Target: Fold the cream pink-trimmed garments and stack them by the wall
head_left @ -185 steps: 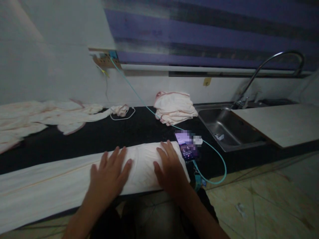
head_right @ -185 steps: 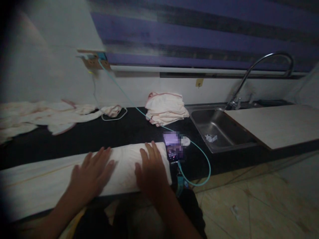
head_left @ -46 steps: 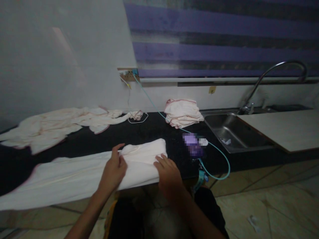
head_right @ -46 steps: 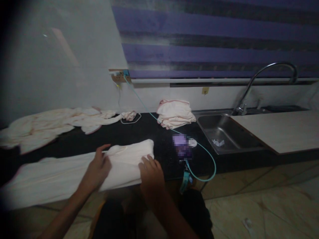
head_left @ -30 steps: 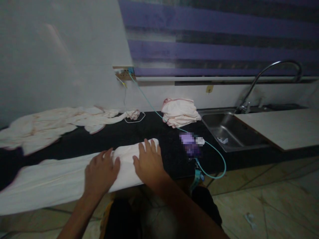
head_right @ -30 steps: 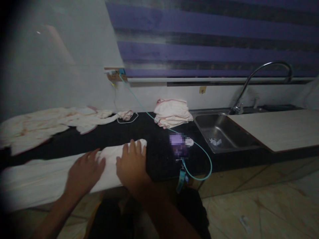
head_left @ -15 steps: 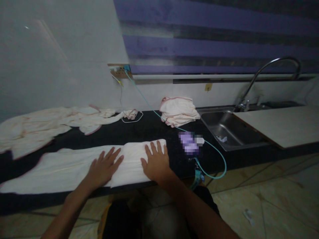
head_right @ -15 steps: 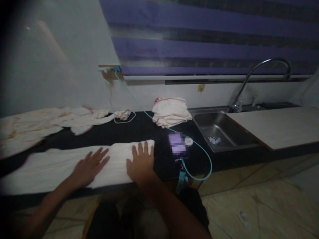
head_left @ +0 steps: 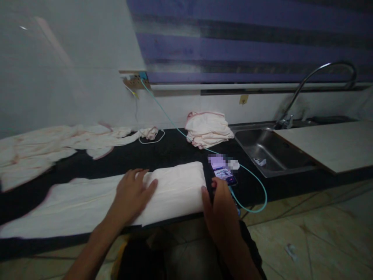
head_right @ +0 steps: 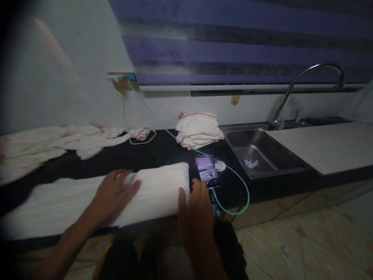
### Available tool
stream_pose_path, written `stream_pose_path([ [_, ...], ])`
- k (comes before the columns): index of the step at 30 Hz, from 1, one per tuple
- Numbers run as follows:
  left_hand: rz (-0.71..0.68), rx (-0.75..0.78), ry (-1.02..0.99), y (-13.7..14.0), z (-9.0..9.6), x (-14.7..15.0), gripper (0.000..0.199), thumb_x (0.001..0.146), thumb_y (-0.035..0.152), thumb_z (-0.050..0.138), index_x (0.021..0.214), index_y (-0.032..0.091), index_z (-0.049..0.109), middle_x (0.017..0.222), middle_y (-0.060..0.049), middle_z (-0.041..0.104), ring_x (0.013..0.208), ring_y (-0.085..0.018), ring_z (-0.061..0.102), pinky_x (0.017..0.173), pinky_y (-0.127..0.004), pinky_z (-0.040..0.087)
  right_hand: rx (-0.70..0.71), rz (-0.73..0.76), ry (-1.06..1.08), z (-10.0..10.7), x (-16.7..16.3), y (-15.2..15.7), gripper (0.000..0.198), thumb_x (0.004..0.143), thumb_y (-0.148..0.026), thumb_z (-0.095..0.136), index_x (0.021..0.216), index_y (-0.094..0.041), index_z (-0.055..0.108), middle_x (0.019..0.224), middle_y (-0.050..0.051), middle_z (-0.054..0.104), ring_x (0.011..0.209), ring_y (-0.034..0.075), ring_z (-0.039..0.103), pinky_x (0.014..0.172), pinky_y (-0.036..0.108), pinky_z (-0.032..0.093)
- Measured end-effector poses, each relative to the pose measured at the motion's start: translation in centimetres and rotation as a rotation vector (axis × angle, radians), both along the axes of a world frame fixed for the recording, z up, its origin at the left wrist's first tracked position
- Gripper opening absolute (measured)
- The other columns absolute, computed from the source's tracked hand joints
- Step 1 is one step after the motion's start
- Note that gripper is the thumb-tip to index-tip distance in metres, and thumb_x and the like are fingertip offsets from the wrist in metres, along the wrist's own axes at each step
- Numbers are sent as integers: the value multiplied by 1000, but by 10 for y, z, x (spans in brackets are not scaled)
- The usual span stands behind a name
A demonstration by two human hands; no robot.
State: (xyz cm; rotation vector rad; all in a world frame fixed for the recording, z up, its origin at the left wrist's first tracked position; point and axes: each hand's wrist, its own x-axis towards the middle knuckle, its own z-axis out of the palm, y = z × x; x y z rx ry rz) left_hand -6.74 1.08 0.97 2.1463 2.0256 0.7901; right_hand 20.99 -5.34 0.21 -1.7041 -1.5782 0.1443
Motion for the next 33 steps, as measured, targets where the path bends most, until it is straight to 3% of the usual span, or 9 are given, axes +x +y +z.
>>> stream_pose_path([
  [3, -206, -78, -109, 20, 29, 34, 60, 94, 58, 54, 139, 18, 63, 105, -12, 69, 97, -29, 65, 90, -37, 48, -150, -21, -19, -14, 14, -19, 36, 106, -49, 45, 118, -19, 60, 101, 11, 72, 88, 25, 71, 73, 34, 51],
  [6, -422, -216, -209, 41, 49, 78, 48, 93, 52, 61, 132, 24, 69, 72, -2, 63, 68, -22, 58, 68, -29, 39, -244, 12, -131, -20, 15, -21, 31, 101, -51, 55, 101, -21, 62, 93, 10, 71, 87, 27, 70, 70, 34, 48],
  [9, -558, -204, -246, 58, 53, 114, 41, 86, 45, 71, 118, 20, 74, 94, -8, 70, 83, -23, 63, 80, -31, 41, -247, -5, -227, -14, 5, -15, 25, 99, -45, 63, 94, -20, 61, 95, 11, 69, 90, 28, 68, 71, 33, 48],
  [12, -519, -230, -298, 69, 47, 132, 55, 82, 45, 75, 129, 17, 66, 115, -13, 66, 88, -24, 63, 85, -34, 42, -264, 6, -265, -8, -4, -11, 16, 96, -34, 68, 96, -19, 61, 96, 11, 69, 91, 27, 66, 70, 32, 48],
  [19, -635, -300, -198, 86, 26, 132, 32, 82, 29, 62, 112, 20, 71, 101, -7, 56, 89, -22, 55, 87, -37, 41, -222, 23, -198, -8, -3, -11, 16, 93, -28, 69, 104, -19, 63, 103, 13, 70, 96, 29, 68, 78, 35, 51],
  [24, -576, -374, -296, 94, 15, 122, 65, 73, 17, 60, 136, 20, 47, 96, -1, 47, 81, -17, 49, 74, -32, 43, -264, 44, -6, 0, -6, -10, 12, 91, -21, 66, 102, -19, 64, 98, 10, 74, 90, 25, 72, 77, 32, 50],
  [27, -591, -473, -311, 96, 16, 115, 69, 74, 18, 60, 140, 20, 41, 98, -1, 49, 80, -17, 51, 70, -32, 45, -216, 58, 159, 2, -9, -8, 11, 90, -18, 64, 101, -20, 66, 93, 6, 75, 85, 22, 73, 75, 29, 50],
  [30, -774, -453, -189, 98, 23, 111, 69, 67, 10, 59, 135, 22, 53, 124, -7, 54, 113, -23, 56, 98, -40, 48, -135, 39, 267, -2, -10, -6, 15, 89, -18, 65, 103, -20, 70, 92, 6, 77, 83, 22, 74, 73, 28, 52],
  [33, -926, -392, -121, 101, 25, 110, 76, 62, 3, 56, 136, 22, 57, 149, -8, 50, 141, -26, 43, 122, -46, 32, -66, 9, 284, -12, -8, -6, 17, 88, -21, 68, 104, -19, 73, 92, 6, 79, 81, 22, 76, 72, 29, 56],
])
